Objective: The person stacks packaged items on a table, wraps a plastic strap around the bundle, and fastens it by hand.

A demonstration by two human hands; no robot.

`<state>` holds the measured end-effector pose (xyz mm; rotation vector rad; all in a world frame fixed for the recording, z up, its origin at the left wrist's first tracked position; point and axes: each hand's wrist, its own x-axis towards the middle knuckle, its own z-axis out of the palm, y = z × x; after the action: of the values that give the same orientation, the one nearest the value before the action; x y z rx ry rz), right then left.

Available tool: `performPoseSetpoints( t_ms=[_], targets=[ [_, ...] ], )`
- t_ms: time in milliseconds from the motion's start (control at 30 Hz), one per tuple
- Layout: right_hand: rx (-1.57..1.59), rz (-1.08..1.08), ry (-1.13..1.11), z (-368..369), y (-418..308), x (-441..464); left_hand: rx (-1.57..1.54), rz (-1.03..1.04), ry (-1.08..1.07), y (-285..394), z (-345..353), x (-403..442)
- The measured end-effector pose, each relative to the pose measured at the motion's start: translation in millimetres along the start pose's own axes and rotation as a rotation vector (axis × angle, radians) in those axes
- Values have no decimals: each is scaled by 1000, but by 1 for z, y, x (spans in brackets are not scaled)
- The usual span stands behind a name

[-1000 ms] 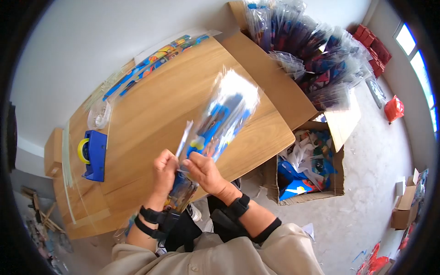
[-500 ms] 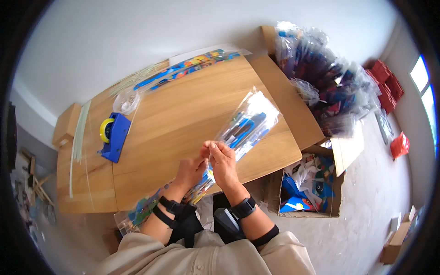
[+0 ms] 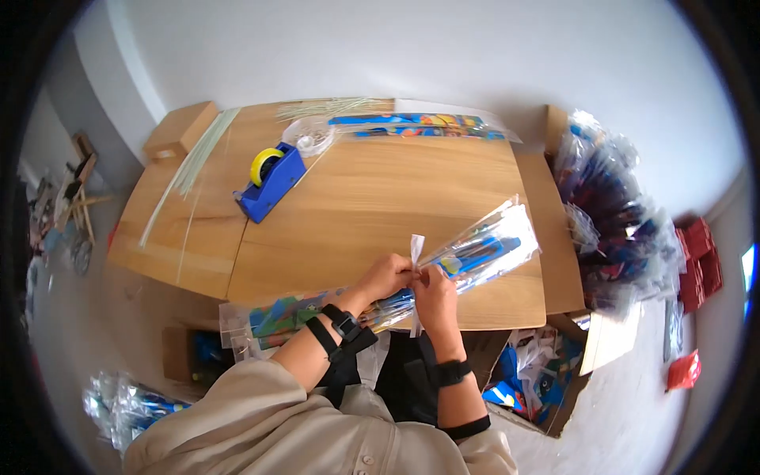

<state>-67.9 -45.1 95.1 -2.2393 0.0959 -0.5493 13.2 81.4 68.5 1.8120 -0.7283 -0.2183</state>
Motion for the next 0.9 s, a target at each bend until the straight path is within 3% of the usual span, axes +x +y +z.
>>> performPoseSetpoints(
  t_ms=[67, 167, 333, 400, 533, 567, 800, 900],
  targets=[
    [15, 18, 13, 3, 1, -2, -26, -25, 21, 0, -7, -2],
    [46, 85, 25, 2, -4, -4, -234, -184, -148, 10, -13, 1],
    [93, 190, -45, 2, -8, -11, -285, -221, -143, 6, -17, 1],
    [83, 194, -77, 1, -7, -10, -188, -58, -66, 4, -13, -1],
    [68, 20, 8, 4, 1, 3, -224, -108, -55, 3, -8, -3],
    [120, -15, 54, 7, 0, 7, -128, -13, 26, 1, -2, -4],
    [67, 58, -127, 3, 7, 12, 212, 349, 292, 10, 16, -18],
    [1, -39, -100, 2, 8, 13, 329, 347, 320, 10, 26, -21]
  ],
)
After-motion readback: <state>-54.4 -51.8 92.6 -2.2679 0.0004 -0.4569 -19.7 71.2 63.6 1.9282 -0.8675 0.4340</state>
